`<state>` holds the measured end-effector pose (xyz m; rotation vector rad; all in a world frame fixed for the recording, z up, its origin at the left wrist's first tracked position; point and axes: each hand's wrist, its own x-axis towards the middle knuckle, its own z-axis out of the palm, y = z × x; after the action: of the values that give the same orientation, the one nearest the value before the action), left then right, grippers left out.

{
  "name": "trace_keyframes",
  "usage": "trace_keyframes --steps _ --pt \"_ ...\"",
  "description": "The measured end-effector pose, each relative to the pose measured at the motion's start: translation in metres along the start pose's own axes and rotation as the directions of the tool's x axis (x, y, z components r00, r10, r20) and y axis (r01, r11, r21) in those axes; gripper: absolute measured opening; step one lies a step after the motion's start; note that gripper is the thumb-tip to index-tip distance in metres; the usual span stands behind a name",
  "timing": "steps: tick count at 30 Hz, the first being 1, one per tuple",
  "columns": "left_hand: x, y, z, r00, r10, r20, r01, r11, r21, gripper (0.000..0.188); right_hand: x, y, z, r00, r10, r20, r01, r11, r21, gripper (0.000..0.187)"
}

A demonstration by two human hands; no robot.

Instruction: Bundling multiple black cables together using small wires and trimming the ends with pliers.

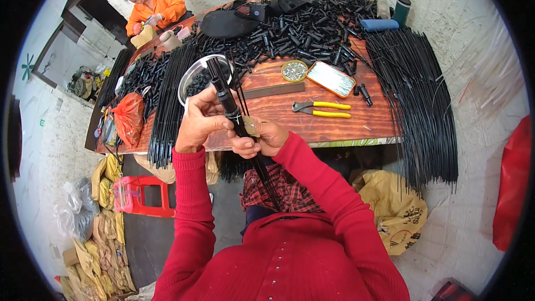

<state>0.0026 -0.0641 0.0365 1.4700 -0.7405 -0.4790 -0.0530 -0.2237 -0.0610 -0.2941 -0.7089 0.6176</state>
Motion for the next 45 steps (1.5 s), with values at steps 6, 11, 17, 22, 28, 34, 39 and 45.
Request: trace_keyframes --steps 6,11,17,22,28,34,39,45 --pt "0.004 0.019 0.011 0.999 0.026 0.032 -0.023 0.996 -0.084 0.063 0.007 -0.004 0.006 0.998 0.01 0.06 -0.012 0.999 0.039 0.031" --pt "-0.003 0.007 0.014 0.998 -0.056 0.013 0.057 0.992 -0.116 0.067 -0.001 0.004 -0.004 1.0 0.003 -0.026 -0.003 1.0 0.025 0.032" --pt "-0.003 0.01 0.024 0.991 0.112 -0.074 -0.123 0.979 -0.162 0.066 -0.001 0.008 0.002 0.992 -0.075 -0.103 0.062 0.99 -0.124 0.043" --pt "-0.009 0.012 0.013 0.999 -0.05 -0.009 0.048 0.993 -0.111 0.053 -0.008 0.008 0.006 0.981 -0.078 -0.178 0.03 0.965 -0.26 0.045" --pt "-0.006 0.011 0.012 0.997 0.024 0.068 -0.022 0.999 -0.031 0.04 -0.012 0.013 0.019 0.942 -0.183 -0.28 0.065 0.921 -0.383 0.044" --pt "-0.012 0.011 0.012 0.997 -0.021 0.07 0.023 0.999 -0.041 0.035 -0.011 0.015 0.031 0.884 -0.259 -0.39 0.044 0.875 -0.483 0.052" --pt "-0.01 0.005 0.01 0.996 0.055 0.072 -0.055 0.998 0.0 0.034 -0.014 0.013 0.036 0.863 -0.289 -0.414 -0.002 0.819 -0.574 0.055" --pt "-0.012 0.005 0.001 0.995 0.065 0.071 -0.061 0.997 -0.055 0.034 -0.014 0.015 0.038 0.814 -0.4 -0.422 -0.043 0.682 -0.73 0.06"
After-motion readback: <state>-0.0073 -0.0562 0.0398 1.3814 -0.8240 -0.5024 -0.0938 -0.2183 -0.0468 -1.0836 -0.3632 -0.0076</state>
